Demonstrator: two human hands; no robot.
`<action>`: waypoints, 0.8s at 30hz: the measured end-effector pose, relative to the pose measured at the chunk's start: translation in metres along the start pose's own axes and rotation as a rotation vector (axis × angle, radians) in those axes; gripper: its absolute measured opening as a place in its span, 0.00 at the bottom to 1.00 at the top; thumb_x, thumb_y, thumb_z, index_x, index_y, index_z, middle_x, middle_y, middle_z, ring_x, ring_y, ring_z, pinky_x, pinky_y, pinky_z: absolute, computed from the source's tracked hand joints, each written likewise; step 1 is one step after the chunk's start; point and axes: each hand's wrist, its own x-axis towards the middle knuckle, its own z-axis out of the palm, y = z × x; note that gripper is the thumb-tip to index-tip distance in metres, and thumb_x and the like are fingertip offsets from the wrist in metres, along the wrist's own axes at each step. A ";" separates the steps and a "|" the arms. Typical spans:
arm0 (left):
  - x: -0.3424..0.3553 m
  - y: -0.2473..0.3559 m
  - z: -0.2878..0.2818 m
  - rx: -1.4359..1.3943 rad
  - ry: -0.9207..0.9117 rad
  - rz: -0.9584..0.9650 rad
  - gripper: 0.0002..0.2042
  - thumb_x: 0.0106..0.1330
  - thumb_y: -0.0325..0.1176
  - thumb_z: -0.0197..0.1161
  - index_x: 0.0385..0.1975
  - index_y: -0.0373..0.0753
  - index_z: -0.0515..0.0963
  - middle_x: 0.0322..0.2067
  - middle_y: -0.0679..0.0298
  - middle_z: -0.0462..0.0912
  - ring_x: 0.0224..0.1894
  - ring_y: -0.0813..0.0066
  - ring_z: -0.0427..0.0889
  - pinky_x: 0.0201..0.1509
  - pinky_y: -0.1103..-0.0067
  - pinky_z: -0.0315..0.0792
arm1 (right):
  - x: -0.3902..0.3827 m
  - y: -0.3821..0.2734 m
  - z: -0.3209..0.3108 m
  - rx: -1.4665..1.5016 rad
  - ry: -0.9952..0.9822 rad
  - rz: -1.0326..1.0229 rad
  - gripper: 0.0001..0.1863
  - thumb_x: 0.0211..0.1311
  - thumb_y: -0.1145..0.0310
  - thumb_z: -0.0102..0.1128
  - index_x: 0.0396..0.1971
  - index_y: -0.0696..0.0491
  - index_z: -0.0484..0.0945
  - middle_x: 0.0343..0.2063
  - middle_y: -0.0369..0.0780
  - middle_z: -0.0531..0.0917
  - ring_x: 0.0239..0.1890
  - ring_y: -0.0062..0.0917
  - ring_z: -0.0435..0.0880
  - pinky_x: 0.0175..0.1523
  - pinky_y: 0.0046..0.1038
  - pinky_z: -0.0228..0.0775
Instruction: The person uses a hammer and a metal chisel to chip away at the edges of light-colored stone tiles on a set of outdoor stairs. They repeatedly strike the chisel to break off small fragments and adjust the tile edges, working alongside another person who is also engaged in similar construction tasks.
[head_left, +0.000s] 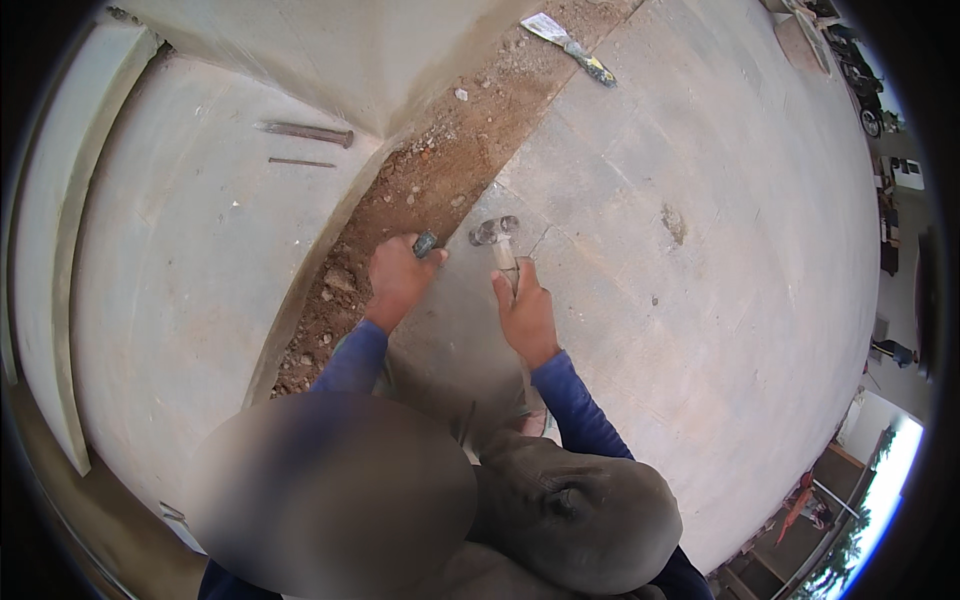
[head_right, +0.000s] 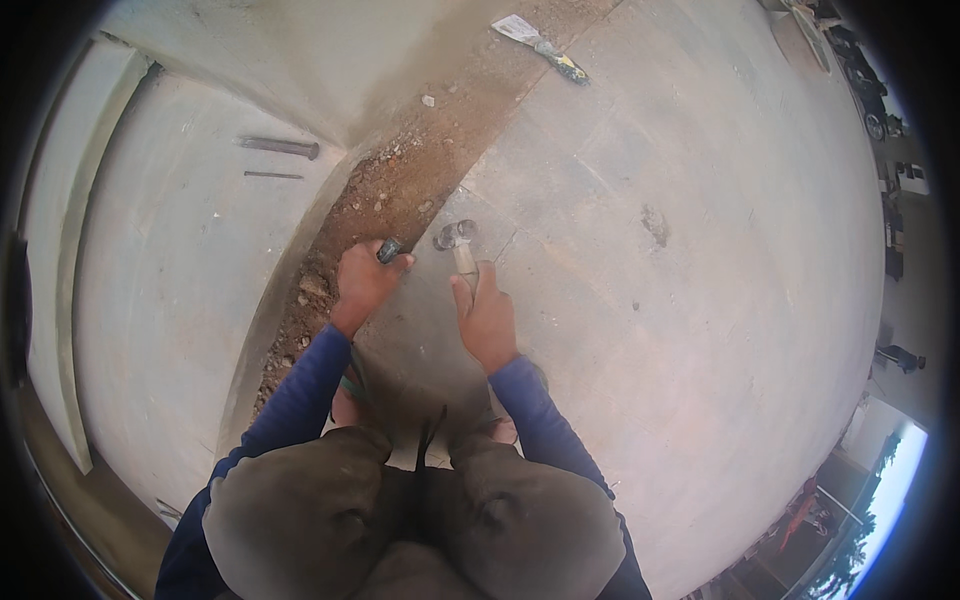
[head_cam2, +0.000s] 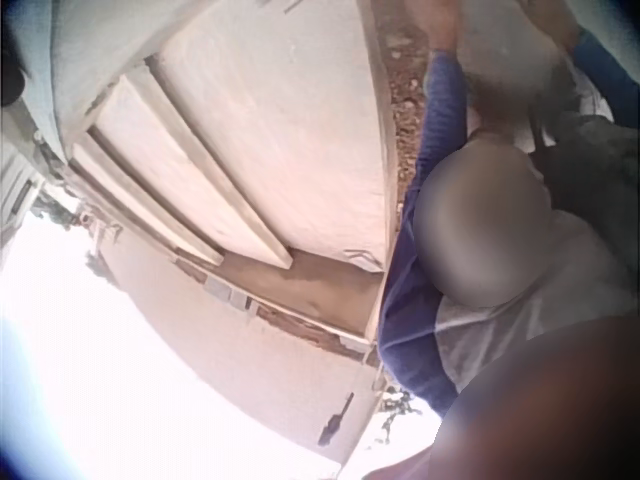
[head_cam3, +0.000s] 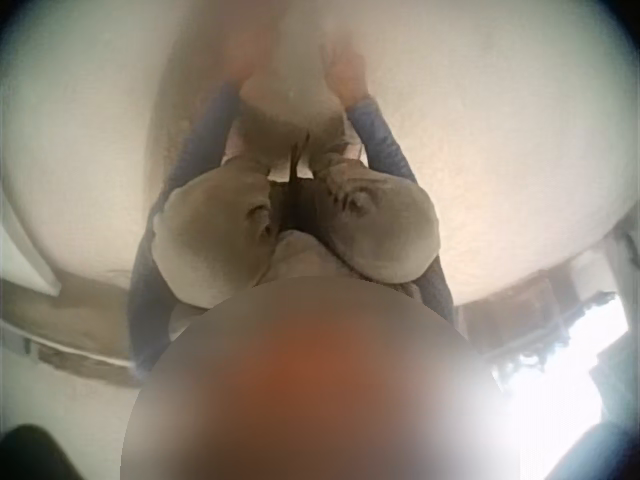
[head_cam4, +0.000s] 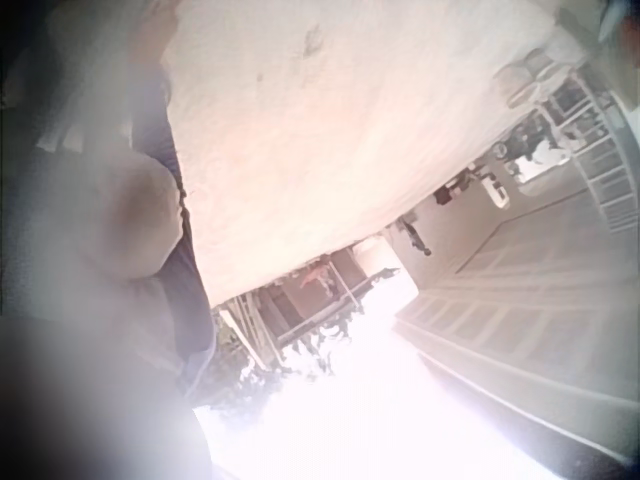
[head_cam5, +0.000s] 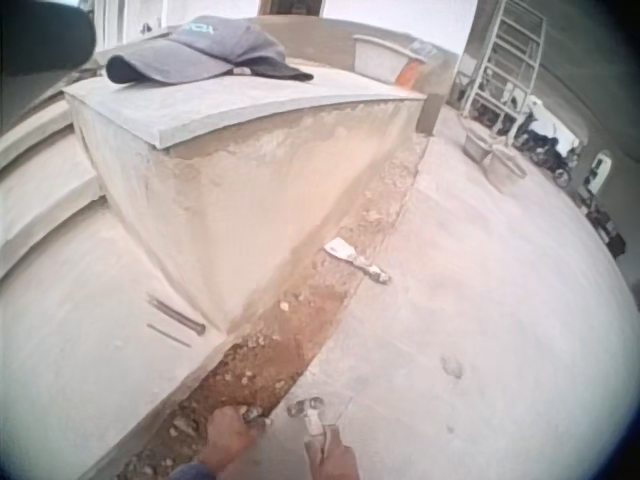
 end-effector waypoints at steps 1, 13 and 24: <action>-0.001 0.001 0.000 -0.001 0.006 -0.004 0.21 0.53 0.50 0.75 0.30 0.35 0.85 0.25 0.48 0.84 0.31 0.49 0.85 0.38 0.63 0.76 | -0.001 -0.002 -0.004 0.031 0.058 -0.007 0.18 0.75 0.59 0.51 0.53 0.56 0.65 0.24 0.58 0.81 0.30 0.59 0.82 0.32 0.51 0.69; -0.002 0.001 0.001 -0.013 0.039 0.026 0.20 0.54 0.49 0.76 0.30 0.35 0.84 0.23 0.49 0.83 0.29 0.51 0.84 0.37 0.64 0.75 | 0.007 0.004 -0.021 0.015 0.251 0.157 0.20 0.76 0.59 0.50 0.57 0.56 0.65 0.25 0.57 0.82 0.31 0.58 0.83 0.34 0.51 0.69; -0.002 0.006 0.002 -0.026 0.012 0.052 0.20 0.55 0.48 0.75 0.29 0.34 0.84 0.22 0.49 0.82 0.27 0.50 0.84 0.36 0.64 0.75 | 0.011 0.027 -0.013 -0.059 0.169 0.128 0.18 0.75 0.58 0.51 0.53 0.57 0.66 0.23 0.58 0.81 0.30 0.60 0.82 0.33 0.54 0.69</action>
